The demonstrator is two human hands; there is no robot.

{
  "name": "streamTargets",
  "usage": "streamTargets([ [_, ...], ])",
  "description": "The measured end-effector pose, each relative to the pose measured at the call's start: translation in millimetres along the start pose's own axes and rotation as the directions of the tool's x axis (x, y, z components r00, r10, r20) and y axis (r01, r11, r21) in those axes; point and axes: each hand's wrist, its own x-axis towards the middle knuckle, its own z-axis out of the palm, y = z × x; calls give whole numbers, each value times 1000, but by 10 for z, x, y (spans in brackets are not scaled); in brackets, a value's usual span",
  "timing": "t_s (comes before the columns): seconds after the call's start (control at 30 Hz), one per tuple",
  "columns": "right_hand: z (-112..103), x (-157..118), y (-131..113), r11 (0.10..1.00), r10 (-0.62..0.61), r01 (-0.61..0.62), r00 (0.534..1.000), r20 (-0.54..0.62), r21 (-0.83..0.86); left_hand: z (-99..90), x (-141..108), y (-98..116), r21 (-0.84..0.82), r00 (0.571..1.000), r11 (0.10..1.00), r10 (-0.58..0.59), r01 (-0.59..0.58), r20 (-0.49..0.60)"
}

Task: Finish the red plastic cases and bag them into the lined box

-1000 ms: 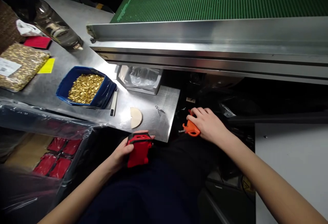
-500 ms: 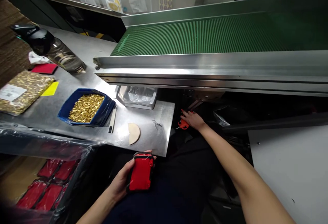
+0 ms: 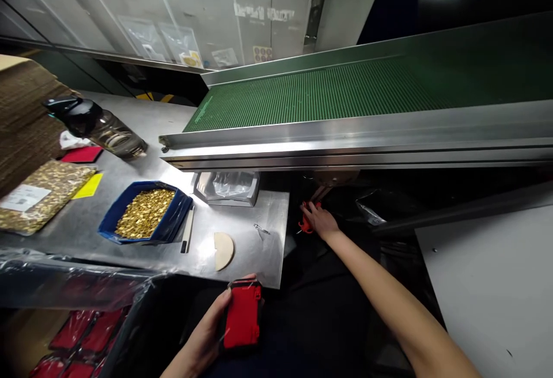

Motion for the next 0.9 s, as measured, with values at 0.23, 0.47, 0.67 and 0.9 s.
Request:
streamTargets([
  [0.23,-187,-951,-564,849,66,-147,982,174,507,200,183,41,-73,990,994,74,-83,-120],
  [0.47,320,-1626,-1601,22,-227,-365,905,360,931,313,390,-2,87,979,988,138,-126,-151],
  [0.67,518,-1567,-1710,-217,-30,-407,911,410,887,226,364,276,660,847,669,523,-341,-93],
  [0.9,769,-1350,-1718,-138,10,-389,919,394,911,193,628,1304,912,596,71,777,-404,203],
])
